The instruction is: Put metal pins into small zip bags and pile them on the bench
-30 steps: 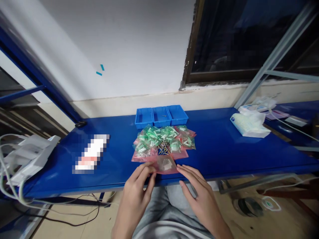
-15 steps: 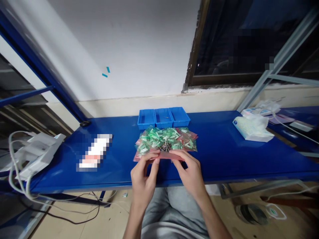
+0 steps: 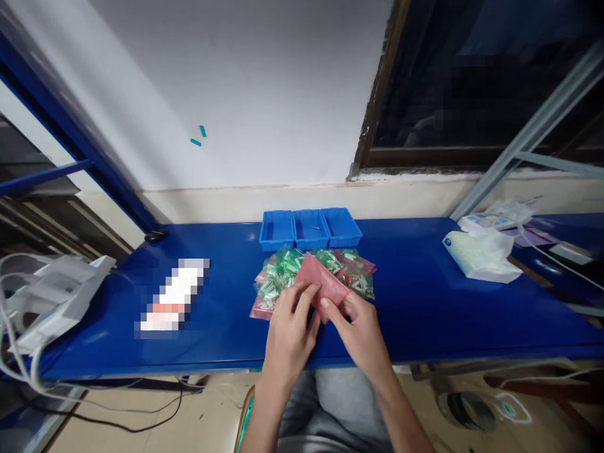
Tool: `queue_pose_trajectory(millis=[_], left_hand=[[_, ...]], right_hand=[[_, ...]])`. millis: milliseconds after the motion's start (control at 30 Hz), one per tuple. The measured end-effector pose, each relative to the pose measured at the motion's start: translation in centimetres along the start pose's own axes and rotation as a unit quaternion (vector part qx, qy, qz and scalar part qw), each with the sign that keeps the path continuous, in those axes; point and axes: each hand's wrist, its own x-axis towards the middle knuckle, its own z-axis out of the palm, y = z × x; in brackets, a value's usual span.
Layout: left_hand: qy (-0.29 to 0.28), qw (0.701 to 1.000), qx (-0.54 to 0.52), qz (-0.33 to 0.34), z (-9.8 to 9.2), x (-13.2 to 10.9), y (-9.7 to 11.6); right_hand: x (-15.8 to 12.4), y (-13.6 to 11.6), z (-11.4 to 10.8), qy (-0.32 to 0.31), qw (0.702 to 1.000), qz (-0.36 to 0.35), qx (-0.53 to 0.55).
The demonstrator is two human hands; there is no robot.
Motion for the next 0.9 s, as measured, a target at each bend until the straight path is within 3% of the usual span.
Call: queue_pose_trajectory(millis=[200,267,367,633,800,900], left_hand=[[0.083,0.994,-0.031,-0.065,-1.2,-0.4,2.8],[0.104,0.990,-0.055,-0.082,-1.7,0.0,3.5],[0.116,0.978,-0.105,-0.138,-2.0,0.6,3.4],[0.053,0.932,-0.250,-0.257,-0.5,-2.2,1.1],[-0.002,0.883,-0.386,-0.266,-1.7,-1.2,2.7],[-0.016,0.877,-0.405,-0.257,-2.5,-1.0,3.7]], right_hand=[[-0.1,-1.6,-1.3,-0.135,0.991,0.010,0.008],[0.4,-1.8,-1.7,-0.133,0.990,0.006,0.037],[1.2,-1.7,-1.8,-0.083,0.993,0.005,0.086],[0.7,-2.0,-2.5,-0.106,0.985,0.078,0.113],[-0.6,-2.1,-3.3,-0.101,0.983,0.090,0.122],[-2.0,-1.6,-4.1,-0.077,0.988,0.091,0.093]])
